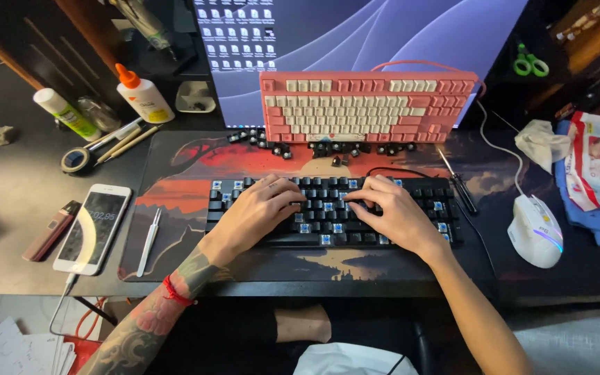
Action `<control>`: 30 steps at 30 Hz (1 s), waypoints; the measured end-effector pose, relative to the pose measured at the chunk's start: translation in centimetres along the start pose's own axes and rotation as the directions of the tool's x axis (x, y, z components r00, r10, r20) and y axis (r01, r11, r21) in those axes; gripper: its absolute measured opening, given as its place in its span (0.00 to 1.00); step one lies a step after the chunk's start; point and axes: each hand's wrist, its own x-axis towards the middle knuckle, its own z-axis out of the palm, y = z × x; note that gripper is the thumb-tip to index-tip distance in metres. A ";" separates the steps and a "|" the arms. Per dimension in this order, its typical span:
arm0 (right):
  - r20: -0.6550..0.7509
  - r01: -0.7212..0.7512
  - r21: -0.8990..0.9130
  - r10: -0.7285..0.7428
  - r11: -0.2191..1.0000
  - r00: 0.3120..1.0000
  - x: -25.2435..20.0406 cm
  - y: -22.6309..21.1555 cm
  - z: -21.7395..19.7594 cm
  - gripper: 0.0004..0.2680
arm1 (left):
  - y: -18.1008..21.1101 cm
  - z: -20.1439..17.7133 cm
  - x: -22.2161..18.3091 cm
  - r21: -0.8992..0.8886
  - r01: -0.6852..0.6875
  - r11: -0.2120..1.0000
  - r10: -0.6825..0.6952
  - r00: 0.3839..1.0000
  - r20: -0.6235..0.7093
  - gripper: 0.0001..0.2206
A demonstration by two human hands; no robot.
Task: Removing keycaps from a mechanical keyboard and handling the individual keys.
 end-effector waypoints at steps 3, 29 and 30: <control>0.043 0.017 -0.040 -0.015 0.999 0.999 0.1 0.9 0.1 0.07 | 0.3 -0.5 0.2 -0.026 0.032 0.999 -0.032 0.999 -0.004 0.08; 0.255 -0.097 -0.208 0.149 0.973 0.955 3.2 -2.0 -1.2 0.09 | 1.7 1.7 0.7 0.260 -0.149 0.954 0.180 0.979 -0.099 0.10; 0.274 -0.101 -0.239 0.167 0.966 0.947 3.4 -2.4 -1.5 0.08 | 1.8 1.7 0.8 0.263 -0.156 0.952 0.189 0.977 -0.103 0.10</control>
